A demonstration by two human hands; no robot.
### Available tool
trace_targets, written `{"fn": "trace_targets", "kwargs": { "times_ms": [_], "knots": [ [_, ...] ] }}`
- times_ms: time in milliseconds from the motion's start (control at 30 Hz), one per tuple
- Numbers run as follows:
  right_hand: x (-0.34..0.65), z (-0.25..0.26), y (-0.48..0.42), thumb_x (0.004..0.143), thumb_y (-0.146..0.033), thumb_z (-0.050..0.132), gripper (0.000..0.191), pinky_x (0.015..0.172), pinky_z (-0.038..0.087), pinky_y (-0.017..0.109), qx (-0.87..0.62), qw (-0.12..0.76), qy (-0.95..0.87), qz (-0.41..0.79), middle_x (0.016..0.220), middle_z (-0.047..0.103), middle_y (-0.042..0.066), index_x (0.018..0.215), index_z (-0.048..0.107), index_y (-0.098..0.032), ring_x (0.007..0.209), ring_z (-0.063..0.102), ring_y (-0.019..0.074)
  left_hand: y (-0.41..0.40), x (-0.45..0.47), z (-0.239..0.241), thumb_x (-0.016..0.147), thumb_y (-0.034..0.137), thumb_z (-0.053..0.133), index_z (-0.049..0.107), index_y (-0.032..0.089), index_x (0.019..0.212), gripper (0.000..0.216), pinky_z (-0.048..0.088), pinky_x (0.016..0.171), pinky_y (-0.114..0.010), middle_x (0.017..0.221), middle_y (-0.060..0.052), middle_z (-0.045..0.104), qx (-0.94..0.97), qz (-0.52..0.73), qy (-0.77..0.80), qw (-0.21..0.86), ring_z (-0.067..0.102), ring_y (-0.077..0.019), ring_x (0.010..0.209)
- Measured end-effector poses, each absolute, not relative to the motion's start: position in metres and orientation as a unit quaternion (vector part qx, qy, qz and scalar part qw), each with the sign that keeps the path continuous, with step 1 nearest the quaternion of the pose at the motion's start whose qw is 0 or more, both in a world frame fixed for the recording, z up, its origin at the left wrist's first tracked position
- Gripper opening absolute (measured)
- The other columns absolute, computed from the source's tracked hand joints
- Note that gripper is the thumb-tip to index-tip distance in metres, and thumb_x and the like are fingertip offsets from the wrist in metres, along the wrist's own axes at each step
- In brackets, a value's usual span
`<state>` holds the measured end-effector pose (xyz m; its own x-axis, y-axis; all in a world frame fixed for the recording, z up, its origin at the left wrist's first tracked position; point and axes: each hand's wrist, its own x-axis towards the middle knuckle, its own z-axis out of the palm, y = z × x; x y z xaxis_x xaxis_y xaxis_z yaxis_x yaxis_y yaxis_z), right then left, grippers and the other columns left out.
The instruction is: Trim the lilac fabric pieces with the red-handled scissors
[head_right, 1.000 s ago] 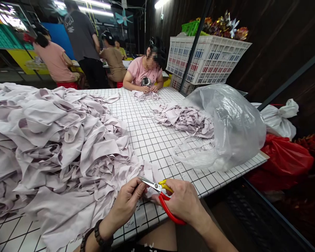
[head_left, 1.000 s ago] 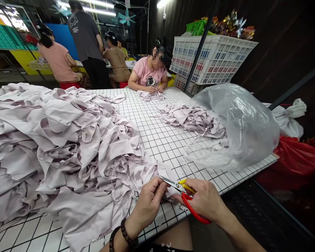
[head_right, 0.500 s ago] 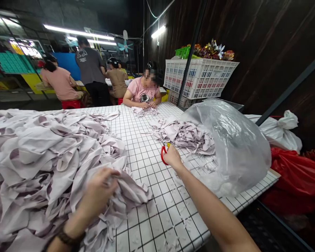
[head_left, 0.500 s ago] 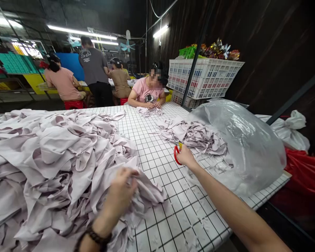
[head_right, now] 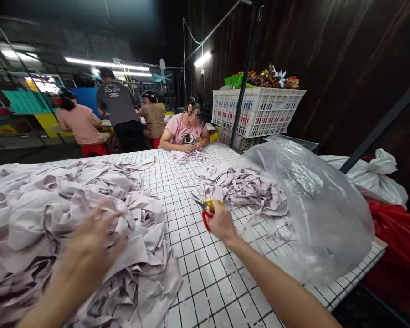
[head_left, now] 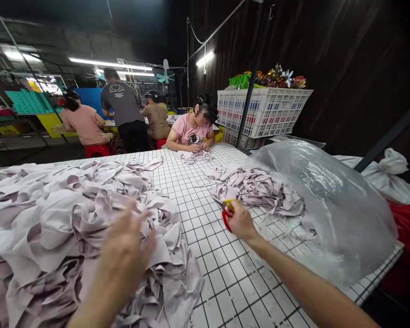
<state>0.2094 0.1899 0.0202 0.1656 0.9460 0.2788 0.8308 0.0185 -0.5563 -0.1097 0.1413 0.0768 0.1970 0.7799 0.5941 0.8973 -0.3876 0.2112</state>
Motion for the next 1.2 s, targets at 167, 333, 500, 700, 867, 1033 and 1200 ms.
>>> {"fn": "trace_targets", "kwargs": {
  "times_ms": [167,333,500,700,867,1033,1200],
  "knots": [
    [0.196,0.059,0.074,0.079,-0.022,0.059,0.010,0.051,0.040,0.021,-0.565,0.451,-0.602,0.339,0.068,0.051,-0.004,0.082,0.050,-0.021,0.058,0.048,0.0116,0.108,-0.025,0.013,0.084,0.018,0.052,0.024,0.024,0.145,0.067,0.031,0.113,-0.046,0.156,-0.009,0.022,-0.834,-0.267,-0.425,-0.232,0.024,-0.0243,0.142],
    [0.226,0.101,0.044,0.070,-0.031,0.071,0.025,0.062,0.044,0.024,-0.521,0.534,-0.534,0.397,0.075,0.051,-0.002,0.075,0.049,-0.021,0.066,0.050,0.0120,0.101,0.017,-0.006,0.071,0.021,0.067,0.063,0.019,0.108,0.037,0.043,0.100,-0.041,0.118,-0.010,0.064,-0.806,-0.224,-0.309,-0.453,0.056,-0.0279,0.114],
    [0.247,0.121,0.043,0.065,-0.029,0.076,0.027,0.062,0.045,0.024,-0.489,0.585,-0.502,0.408,0.074,0.052,-0.003,0.072,0.051,-0.019,0.065,0.051,0.0106,0.092,0.024,0.003,0.081,0.036,0.058,0.059,0.016,0.074,0.022,0.049,0.061,-0.027,0.069,-0.001,0.064,-0.759,-0.246,-0.307,-0.518,0.062,-0.0163,0.065],
    [0.255,0.128,0.056,0.058,-0.025,0.077,0.029,0.056,0.045,0.023,-0.476,0.657,-0.447,0.377,0.064,0.054,-0.005,0.069,0.052,-0.019,0.056,0.052,0.0096,0.087,-0.019,0.045,0.081,0.038,0.062,0.057,0.016,0.070,0.025,0.044,0.085,-0.027,0.099,-0.005,0.059,-0.722,-0.386,-0.313,-0.481,0.055,-0.0180,0.097],
    [0.251,0.118,0.075,0.057,-0.026,0.074,0.028,0.051,0.042,0.021,-0.483,0.655,-0.433,0.389,0.056,0.051,-0.008,0.068,0.049,-0.019,0.049,0.048,0.0072,0.064,-0.037,0.059,0.074,0.040,0.072,0.052,0.015,0.064,0.034,0.040,0.056,-0.019,0.065,0.003,0.051,-0.588,-0.431,-0.265,-0.632,0.047,-0.0076,0.058],
    [0.246,0.096,0.098,0.056,-0.027,0.075,0.028,0.046,0.044,0.022,-0.540,0.582,-0.435,0.425,0.055,0.054,-0.005,0.067,0.050,-0.018,0.047,0.052,0.0097,0.069,-0.027,0.049,0.086,0.052,0.054,0.060,0.016,0.092,0.038,0.049,0.062,-0.022,0.074,-0.001,0.063,-0.515,-0.491,-0.335,-0.618,0.059,-0.0118,0.064],
    [0.252,0.060,0.095,0.059,-0.021,0.073,0.027,0.041,0.041,0.020,-0.640,0.515,-0.411,0.395,0.054,0.053,-0.006,0.071,0.049,-0.019,0.045,0.057,0.0118,0.106,-0.012,0.024,0.087,0.050,0.050,0.062,0.009,0.093,0.043,0.054,0.069,-0.036,0.080,-0.012,0.067,-0.557,-0.436,-0.498,-0.502,0.065,-0.0230,0.077]
  ]
}}
